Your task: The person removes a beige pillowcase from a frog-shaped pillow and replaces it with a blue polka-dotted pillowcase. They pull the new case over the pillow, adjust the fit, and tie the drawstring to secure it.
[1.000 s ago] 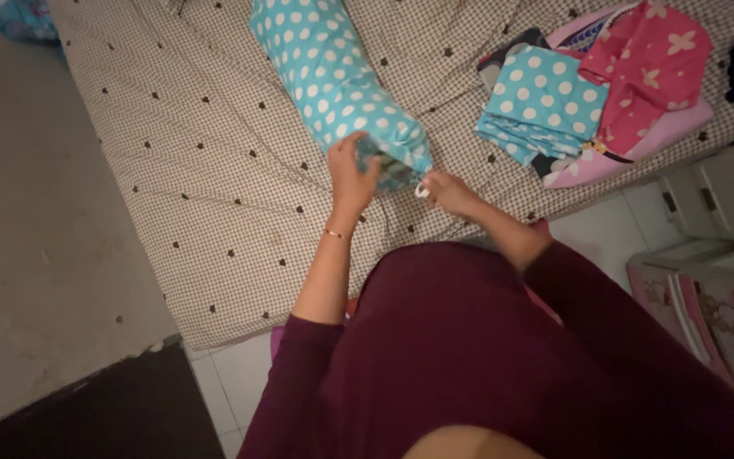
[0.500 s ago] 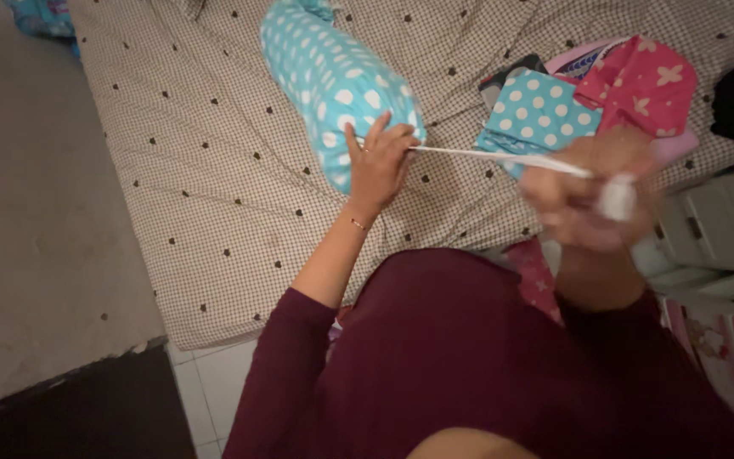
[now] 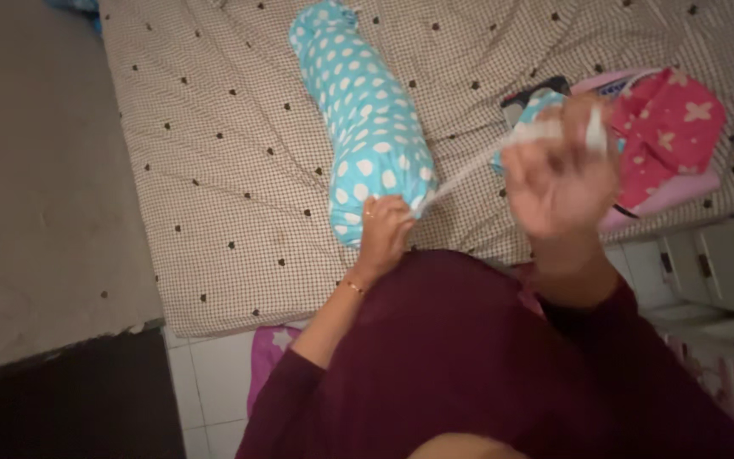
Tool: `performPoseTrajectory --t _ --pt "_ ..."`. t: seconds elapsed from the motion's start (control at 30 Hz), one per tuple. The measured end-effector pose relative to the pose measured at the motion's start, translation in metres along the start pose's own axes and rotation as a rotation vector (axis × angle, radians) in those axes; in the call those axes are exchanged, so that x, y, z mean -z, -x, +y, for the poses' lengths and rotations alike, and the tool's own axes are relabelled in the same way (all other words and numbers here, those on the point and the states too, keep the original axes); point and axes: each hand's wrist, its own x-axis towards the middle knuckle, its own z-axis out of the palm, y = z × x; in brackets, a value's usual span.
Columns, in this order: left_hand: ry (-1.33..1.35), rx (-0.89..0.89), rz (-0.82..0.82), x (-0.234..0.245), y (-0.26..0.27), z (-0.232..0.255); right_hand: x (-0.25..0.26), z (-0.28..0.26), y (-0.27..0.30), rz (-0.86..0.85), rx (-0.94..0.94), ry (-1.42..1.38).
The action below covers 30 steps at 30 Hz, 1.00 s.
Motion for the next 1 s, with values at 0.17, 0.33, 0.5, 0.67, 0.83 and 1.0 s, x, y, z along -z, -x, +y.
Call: performPoseTrajectory --t 0.17,0.33,0.5,0.67,0.83,1.0 --pt "-0.157 0.271 -0.008 0.005 0.001 -0.068 0.136 0.088 -0.101 0.266 -0.043 0.340" --pt "-0.234 0.369 -0.118 -0.013 0.009 -0.082 0.165 0.168 -0.014 -0.510 -0.222 1.839" --pt "-0.213 0.442 -0.249 -0.024 0.004 -0.051 0.162 0.174 0.046 -0.301 -0.588 1.737" --pt "0.098 0.771 -0.268 -0.046 0.034 -0.038 0.147 0.141 0.050 -0.305 -0.506 1.827" --pt "1.978 1.338 -0.361 -0.066 0.035 -0.065 0.100 0.114 0.047 -0.374 -0.387 1.906" --pt "1.702 1.428 -0.446 -0.089 -0.007 -0.080 0.064 0.095 0.051 -0.443 -0.241 1.952"
